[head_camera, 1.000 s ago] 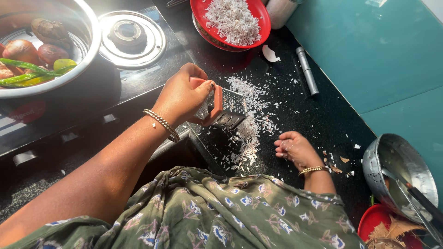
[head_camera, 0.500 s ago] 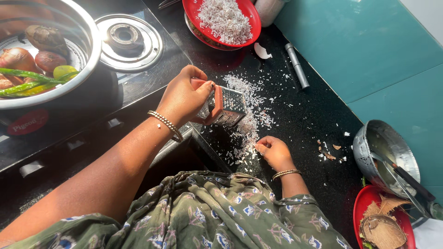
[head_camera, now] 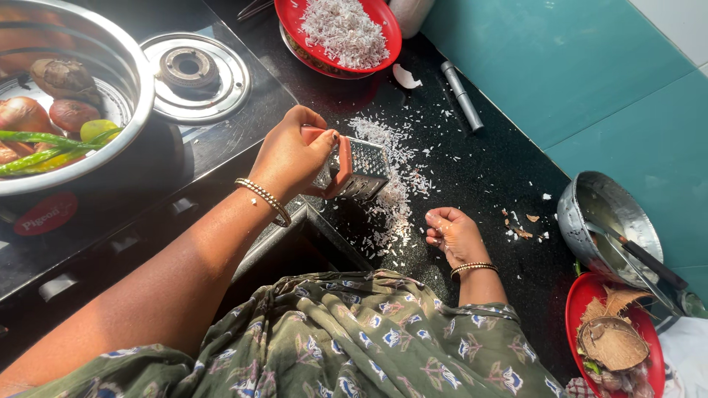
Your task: The person grates coconut pieces using a handheld metal grater over a kitchen countertop. Shredded coconut accumulates on the counter and is periodically gathered and transferred into a red bowl. The person continues grating until the end of the clip.
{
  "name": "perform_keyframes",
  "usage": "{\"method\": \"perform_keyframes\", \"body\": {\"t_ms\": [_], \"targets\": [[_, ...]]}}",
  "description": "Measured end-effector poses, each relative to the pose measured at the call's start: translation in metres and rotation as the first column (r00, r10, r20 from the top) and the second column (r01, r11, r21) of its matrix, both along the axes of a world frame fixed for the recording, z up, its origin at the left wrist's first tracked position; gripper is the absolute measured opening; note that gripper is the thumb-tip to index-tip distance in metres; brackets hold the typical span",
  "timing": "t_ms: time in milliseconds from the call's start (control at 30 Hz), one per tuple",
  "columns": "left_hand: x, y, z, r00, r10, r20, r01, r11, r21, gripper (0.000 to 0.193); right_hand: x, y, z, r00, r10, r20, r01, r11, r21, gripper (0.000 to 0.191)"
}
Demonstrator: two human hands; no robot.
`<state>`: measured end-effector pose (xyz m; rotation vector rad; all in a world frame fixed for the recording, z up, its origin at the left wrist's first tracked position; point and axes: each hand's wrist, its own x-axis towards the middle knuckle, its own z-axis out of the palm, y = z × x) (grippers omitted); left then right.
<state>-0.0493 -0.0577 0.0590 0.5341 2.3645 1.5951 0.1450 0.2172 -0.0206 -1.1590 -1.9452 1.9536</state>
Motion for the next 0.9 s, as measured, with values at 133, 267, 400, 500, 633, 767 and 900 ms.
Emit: {"method": "perform_keyframes", "body": {"t_ms": [133, 267, 400, 500, 633, 767, 900], "targets": [[-0.001, -0.003, 0.001, 0.999, 0.021, 0.028, -0.021, 1.0, -0.021, 0.033, 0.005, 0.001, 0.006, 1.0, 0.002, 0.002, -0.002, 0.999, -0.048, 0.015], [-0.002, -0.004, 0.002, 0.999, 0.019, -0.03, -0.021, 0.998, -0.058, 0.036, 0.025, 0.021, 0.007, 0.999, -0.035, 0.037, 0.034, 0.999, 0.011, 0.018], [-0.004, -0.003, 0.0, 1.0, -0.009, -0.018, 0.009, 0.999, -0.044, 0.036, 0.043, 0.057, 0.017, 0.983, -0.133, 0.129, 0.104, 0.972, 0.209, 0.023], [-0.006, -0.005, 0.001, 1.0, -0.021, -0.016, 0.02, 0.998, -0.058, 0.035, 0.058, 0.08, 0.035, 0.992, -0.122, 0.036, 0.07, 0.762, 0.644, 0.024], [-0.006, -0.004, 0.004, 0.999, -0.033, -0.036, 0.031, 0.998, -0.048, 0.034, 0.08, 0.086, 0.041, 0.94, -0.237, 0.244, -0.033, 0.649, 0.76, 0.021], [-0.004, -0.004, 0.006, 0.998, -0.036, -0.046, 0.032, 0.997, -0.072, 0.034, 0.096, 0.068, 0.022, 0.836, -0.172, 0.521, -0.179, 0.812, 0.555, 0.026], [-0.006, -0.003, 0.003, 0.998, -0.029, -0.064, 0.024, 0.997, -0.077, 0.034, 0.074, 0.031, -0.01, 0.945, -0.039, 0.323, -0.062, 0.953, 0.296, 0.031]]}}
